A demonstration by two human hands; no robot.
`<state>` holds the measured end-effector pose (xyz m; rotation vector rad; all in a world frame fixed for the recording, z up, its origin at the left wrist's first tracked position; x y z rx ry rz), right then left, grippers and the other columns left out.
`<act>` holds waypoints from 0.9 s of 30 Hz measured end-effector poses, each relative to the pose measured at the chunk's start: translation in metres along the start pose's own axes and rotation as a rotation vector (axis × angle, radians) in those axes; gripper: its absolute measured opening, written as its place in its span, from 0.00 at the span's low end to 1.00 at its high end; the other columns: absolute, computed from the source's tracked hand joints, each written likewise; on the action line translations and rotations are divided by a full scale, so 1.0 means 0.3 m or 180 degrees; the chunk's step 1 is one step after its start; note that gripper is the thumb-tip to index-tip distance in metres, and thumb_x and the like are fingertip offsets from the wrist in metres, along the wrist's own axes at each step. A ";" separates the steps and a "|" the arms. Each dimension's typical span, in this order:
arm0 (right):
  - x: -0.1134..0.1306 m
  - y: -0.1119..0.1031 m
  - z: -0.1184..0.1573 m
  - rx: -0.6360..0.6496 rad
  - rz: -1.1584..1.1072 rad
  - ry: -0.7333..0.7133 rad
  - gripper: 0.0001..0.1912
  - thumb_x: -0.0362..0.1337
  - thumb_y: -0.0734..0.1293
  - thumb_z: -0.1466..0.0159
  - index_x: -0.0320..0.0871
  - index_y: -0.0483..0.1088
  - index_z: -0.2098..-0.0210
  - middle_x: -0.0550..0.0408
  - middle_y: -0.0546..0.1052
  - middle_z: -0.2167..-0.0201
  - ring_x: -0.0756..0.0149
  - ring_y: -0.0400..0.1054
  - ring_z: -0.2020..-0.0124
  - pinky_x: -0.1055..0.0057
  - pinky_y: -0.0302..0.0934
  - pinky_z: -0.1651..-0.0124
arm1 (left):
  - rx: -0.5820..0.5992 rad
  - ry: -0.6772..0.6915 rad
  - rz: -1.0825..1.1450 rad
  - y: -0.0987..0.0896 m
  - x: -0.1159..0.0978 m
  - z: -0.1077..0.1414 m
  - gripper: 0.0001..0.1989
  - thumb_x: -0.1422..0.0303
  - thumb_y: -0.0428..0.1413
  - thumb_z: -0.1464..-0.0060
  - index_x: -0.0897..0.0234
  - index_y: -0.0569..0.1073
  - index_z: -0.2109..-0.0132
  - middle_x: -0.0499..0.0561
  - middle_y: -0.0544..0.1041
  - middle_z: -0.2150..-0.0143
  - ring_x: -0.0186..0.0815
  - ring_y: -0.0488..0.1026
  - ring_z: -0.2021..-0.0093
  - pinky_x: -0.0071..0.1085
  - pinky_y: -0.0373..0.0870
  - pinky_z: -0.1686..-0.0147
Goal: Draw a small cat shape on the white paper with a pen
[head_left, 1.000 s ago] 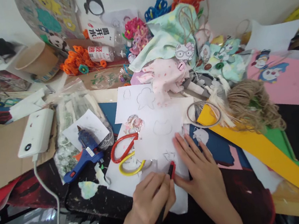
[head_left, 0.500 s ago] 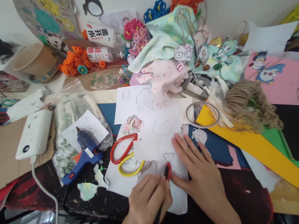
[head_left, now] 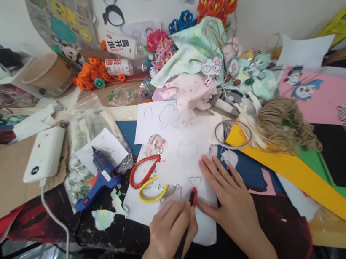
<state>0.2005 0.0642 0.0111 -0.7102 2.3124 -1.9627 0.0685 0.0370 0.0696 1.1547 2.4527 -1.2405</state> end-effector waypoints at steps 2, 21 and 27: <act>-0.001 -0.001 0.002 0.0008 -0.0003 0.0004 0.34 0.43 0.62 0.32 0.38 0.55 0.29 0.48 0.62 0.29 0.53 0.54 0.28 0.52 0.46 0.30 | 0.0164 0.0015 0.0054 0.003 -0.004 -0.003 0.09 0.84 0.57 0.44 0.65 0.73 0.63 0.47 0.78 0.71 0.29 0.75 0.75 0.26 0.78 0.72; -0.013 -0.002 0.003 -0.0074 -0.0109 -0.0022 0.37 0.52 0.63 0.30 0.39 0.55 0.29 0.49 0.61 0.29 0.53 0.53 0.28 0.52 0.46 0.30 | 0.0434 -0.0529 0.0241 -0.048 0.057 -0.006 0.09 0.82 0.58 0.43 0.65 0.72 0.61 0.48 0.80 0.68 0.28 0.78 0.69 0.24 0.77 0.62; -0.014 -0.002 0.005 -0.0086 -0.0195 -0.0018 0.39 0.53 0.63 0.31 0.42 0.52 0.27 0.49 0.62 0.29 0.51 0.55 0.29 0.51 0.47 0.31 | 0.0341 -0.0461 0.0198 -0.040 0.058 0.000 0.09 0.82 0.58 0.44 0.65 0.73 0.61 0.49 0.79 0.68 0.30 0.78 0.69 0.26 0.77 0.61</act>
Point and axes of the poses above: each hand's wrist, its own z-axis away from the middle knuckle, its own y-axis out of the palm, x = y × z, the point moved 7 cm from there along -z, towards the middle knuckle
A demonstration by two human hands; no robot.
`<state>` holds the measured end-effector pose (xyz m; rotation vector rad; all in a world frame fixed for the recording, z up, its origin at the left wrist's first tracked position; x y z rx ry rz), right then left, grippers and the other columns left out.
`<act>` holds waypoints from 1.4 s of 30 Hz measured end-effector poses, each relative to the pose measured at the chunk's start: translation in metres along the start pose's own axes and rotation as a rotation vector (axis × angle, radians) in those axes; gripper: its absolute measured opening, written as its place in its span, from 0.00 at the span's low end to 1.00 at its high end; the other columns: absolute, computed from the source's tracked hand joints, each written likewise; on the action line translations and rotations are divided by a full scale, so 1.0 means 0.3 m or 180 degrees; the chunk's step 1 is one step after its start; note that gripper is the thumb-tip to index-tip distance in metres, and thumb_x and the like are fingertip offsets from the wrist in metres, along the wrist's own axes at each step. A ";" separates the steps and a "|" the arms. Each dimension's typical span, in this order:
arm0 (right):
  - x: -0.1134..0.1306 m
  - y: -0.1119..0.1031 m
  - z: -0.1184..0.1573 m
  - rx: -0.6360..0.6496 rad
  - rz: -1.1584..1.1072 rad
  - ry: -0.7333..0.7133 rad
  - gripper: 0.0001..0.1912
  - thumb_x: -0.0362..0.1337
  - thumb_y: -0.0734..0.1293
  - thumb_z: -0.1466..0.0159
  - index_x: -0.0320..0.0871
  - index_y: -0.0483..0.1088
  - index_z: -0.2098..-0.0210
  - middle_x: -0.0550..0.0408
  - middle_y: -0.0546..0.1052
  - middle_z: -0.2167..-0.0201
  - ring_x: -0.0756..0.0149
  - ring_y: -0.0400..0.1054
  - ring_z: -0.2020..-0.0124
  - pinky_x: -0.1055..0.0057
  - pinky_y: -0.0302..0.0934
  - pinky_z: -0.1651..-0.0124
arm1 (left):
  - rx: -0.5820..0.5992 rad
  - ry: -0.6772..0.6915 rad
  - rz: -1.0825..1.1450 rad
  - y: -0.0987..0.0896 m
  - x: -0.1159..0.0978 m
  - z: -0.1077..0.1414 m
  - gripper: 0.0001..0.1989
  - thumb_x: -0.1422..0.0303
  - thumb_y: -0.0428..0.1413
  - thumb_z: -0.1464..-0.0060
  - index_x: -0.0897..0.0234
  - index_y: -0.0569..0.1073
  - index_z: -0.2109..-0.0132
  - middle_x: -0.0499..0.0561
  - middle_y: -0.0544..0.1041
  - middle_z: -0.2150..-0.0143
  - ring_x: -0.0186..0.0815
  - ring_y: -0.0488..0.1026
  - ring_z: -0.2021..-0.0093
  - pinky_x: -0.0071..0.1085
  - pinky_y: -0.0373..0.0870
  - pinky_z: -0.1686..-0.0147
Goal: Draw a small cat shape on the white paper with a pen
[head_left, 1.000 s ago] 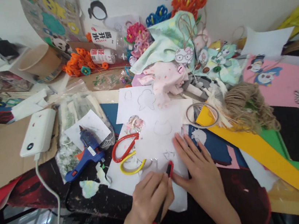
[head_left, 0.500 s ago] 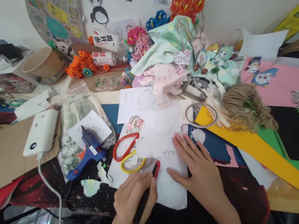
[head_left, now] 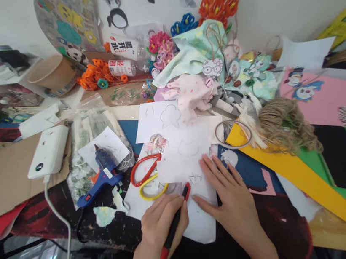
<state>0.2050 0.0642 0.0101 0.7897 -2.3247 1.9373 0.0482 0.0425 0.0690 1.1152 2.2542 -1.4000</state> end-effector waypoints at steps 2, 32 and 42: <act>0.000 0.000 0.001 0.0004 -0.0014 0.0001 0.38 0.53 0.62 0.30 0.42 0.51 0.27 0.50 0.62 0.29 0.51 0.54 0.29 0.50 0.47 0.31 | -0.0018 0.0125 0.0052 0.008 -0.003 0.002 0.07 0.81 0.58 0.43 0.65 0.73 0.61 0.48 0.79 0.68 0.29 0.77 0.71 0.25 0.77 0.63; -0.106 -0.155 0.229 -0.1550 -0.1789 0.2069 0.16 0.48 0.70 0.34 0.42 0.81 0.57 0.51 0.82 0.69 0.59 0.77 0.69 0.63 0.71 0.60 | 0.1187 0.1624 -0.0275 0.100 -0.100 0.134 0.30 0.45 0.45 0.35 0.63 0.72 0.42 0.53 0.78 0.40 0.36 0.72 0.38 0.39 0.61 0.32; 0.076 -0.201 0.160 -0.1186 -0.0948 0.0922 0.23 0.42 0.67 0.30 0.42 0.70 0.81 0.61 0.69 0.86 0.72 0.62 0.85 0.73 0.54 0.77 | 0.0617 0.0353 0.0861 0.009 -0.113 0.137 0.22 0.55 0.50 0.32 0.63 0.67 0.39 0.56 0.80 0.49 0.39 0.77 0.51 0.41 0.73 0.47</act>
Point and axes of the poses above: each hand's wrist, its own z-axis away from the middle knuckle, its own y-axis out of the palm, x = y × z, the point moved 7 cm from there along -z, towards the middle knuckle
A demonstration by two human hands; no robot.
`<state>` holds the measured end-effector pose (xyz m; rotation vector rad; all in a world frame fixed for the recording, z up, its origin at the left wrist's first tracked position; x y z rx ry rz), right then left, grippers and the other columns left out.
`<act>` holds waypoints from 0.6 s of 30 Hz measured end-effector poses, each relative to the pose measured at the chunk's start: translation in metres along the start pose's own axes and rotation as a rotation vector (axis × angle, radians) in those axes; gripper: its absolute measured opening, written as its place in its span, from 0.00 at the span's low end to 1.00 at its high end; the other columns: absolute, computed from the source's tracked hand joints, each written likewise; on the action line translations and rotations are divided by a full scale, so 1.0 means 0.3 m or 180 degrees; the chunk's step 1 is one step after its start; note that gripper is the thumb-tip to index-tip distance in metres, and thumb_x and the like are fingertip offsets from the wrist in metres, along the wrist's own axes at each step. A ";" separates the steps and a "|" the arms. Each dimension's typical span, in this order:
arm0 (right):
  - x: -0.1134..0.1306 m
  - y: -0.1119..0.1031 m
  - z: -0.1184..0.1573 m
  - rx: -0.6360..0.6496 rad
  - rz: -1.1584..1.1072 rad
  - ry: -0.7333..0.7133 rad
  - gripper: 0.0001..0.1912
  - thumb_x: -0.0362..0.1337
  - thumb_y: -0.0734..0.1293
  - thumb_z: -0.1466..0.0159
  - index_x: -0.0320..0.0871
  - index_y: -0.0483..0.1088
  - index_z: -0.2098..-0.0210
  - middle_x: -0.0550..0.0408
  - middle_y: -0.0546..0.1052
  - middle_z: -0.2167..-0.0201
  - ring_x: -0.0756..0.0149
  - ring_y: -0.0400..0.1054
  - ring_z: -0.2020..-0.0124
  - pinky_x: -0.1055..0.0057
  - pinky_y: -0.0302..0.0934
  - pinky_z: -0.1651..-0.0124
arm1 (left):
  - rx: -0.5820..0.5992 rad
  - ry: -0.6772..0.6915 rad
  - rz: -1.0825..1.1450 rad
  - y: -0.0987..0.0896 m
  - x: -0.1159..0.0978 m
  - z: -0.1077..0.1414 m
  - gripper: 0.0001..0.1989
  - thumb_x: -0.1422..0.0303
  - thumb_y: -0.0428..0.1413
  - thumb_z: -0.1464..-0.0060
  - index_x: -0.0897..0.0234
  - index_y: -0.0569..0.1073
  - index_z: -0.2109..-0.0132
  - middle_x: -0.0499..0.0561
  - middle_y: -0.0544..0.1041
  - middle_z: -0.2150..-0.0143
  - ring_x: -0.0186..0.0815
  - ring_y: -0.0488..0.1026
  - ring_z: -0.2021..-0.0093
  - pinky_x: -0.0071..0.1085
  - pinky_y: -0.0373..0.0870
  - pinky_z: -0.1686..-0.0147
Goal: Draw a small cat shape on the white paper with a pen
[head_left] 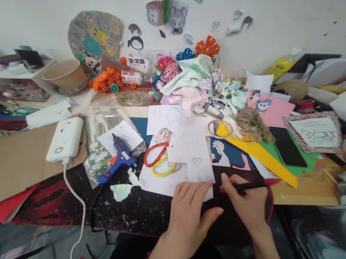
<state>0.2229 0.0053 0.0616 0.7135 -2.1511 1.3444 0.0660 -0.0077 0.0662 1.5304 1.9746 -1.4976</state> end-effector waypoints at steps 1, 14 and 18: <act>0.038 0.006 0.008 0.0029 0.0236 -0.0365 0.24 0.41 0.66 0.30 0.42 0.68 0.82 0.61 0.68 0.87 0.73 0.61 0.85 0.72 0.52 0.78 | -0.0224 -0.0193 0.0050 -0.009 0.003 0.003 0.23 0.54 0.52 0.33 0.64 0.68 0.40 0.58 0.79 0.50 0.41 0.77 0.52 0.39 0.75 0.52; 0.100 0.053 0.075 0.0639 0.0340 -0.0869 0.22 0.37 0.58 0.26 0.43 0.68 0.76 0.58 0.72 0.85 0.70 0.67 0.86 0.73 0.53 0.80 | -0.0169 -0.0733 0.0752 0.025 0.022 -0.028 0.05 0.70 0.53 0.34 0.63 0.70 0.61 0.47 0.72 0.68 0.29 0.68 0.71 0.24 0.65 0.71; 0.083 0.062 0.057 0.0867 0.0123 -0.0652 0.14 0.33 0.60 0.31 0.43 0.69 0.73 0.58 0.75 0.82 0.68 0.70 0.83 0.74 0.57 0.79 | -0.0062 -0.0789 0.0967 0.039 0.037 -0.037 0.04 0.70 0.57 0.38 0.62 0.70 0.63 0.45 0.71 0.69 0.29 0.67 0.70 0.25 0.64 0.70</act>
Point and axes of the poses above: each hand's wrist, its own z-axis away from the middle knuckle, its own y-axis out of the palm, x = y × z, the point moved 7 cm from there along -z, towards the middle knuckle
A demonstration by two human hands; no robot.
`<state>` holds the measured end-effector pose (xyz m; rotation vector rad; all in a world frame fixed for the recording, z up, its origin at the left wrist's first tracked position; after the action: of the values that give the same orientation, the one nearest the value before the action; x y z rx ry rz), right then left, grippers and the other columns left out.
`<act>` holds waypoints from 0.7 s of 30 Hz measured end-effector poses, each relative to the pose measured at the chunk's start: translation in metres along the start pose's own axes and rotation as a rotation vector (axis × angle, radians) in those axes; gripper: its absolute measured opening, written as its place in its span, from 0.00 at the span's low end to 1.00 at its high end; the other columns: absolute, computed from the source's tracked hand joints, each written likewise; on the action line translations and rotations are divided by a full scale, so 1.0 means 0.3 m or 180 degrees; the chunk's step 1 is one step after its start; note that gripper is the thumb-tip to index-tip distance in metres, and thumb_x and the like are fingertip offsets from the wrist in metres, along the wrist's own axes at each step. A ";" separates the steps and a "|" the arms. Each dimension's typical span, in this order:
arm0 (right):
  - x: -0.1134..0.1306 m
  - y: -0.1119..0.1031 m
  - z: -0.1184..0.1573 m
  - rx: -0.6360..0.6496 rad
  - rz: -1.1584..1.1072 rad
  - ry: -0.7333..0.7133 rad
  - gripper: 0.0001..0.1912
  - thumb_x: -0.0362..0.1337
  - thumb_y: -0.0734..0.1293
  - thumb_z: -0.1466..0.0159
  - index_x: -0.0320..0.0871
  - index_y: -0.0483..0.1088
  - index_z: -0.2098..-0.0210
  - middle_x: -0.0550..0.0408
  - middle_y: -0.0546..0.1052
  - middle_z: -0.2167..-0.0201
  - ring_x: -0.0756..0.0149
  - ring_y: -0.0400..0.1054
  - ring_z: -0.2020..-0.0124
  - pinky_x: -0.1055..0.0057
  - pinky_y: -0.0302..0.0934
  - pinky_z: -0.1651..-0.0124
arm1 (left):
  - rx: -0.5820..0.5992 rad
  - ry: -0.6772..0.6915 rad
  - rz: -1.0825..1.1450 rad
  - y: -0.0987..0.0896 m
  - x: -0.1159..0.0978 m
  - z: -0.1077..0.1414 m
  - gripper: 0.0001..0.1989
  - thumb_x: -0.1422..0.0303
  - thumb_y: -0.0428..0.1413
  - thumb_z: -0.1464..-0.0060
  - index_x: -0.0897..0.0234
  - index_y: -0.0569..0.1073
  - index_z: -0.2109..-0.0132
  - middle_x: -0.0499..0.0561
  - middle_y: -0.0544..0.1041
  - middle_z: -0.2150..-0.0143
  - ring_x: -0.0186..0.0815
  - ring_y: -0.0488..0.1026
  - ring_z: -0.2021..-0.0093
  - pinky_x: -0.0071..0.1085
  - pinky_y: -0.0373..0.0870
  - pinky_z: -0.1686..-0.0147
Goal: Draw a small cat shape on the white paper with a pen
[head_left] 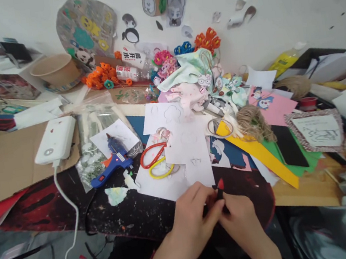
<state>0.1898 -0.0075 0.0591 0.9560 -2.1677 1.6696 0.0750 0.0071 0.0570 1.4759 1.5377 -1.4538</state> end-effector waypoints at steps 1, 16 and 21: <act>-0.002 0.001 -0.003 0.0154 -0.0164 0.0021 0.12 0.32 0.61 0.32 0.43 0.69 0.72 0.58 0.76 0.81 0.68 0.70 0.83 0.74 0.59 0.78 | -0.0029 -0.0059 0.0024 -0.005 0.005 -0.004 0.04 0.71 0.56 0.38 0.62 0.69 0.64 0.45 0.70 0.70 0.29 0.66 0.70 0.24 0.63 0.70; -0.075 -0.065 -0.082 -0.1052 0.0314 -0.0782 0.08 0.35 0.67 0.31 0.45 0.81 0.59 0.50 0.83 0.67 0.61 0.80 0.66 0.67 0.74 0.60 | -0.0073 0.0141 -0.0425 -0.019 0.018 -0.065 0.04 0.70 0.55 0.36 0.64 0.74 0.60 0.47 0.76 0.70 0.29 0.71 0.72 0.24 0.71 0.72; -0.171 -0.053 -0.135 -0.1504 -0.0915 0.1161 0.11 0.42 0.67 0.31 0.44 0.72 0.68 0.59 0.76 0.81 0.68 0.71 0.82 0.72 0.66 0.75 | -0.0387 0.0823 -0.1412 -0.052 0.042 -0.046 0.08 0.75 0.54 0.36 0.64 0.77 0.54 0.54 0.82 0.58 0.39 0.78 0.58 0.38 0.73 0.55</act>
<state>0.2305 0.0458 0.0556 0.7164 -1.9358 1.0353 0.0613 0.0269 0.0539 1.3459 2.1805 -1.4081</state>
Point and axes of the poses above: each hand's wrist, its own z-axis away from the middle knuckle, its own y-axis out of the palm, x = y × z, the point moved 7 cm from there along -z, towards the middle knuckle
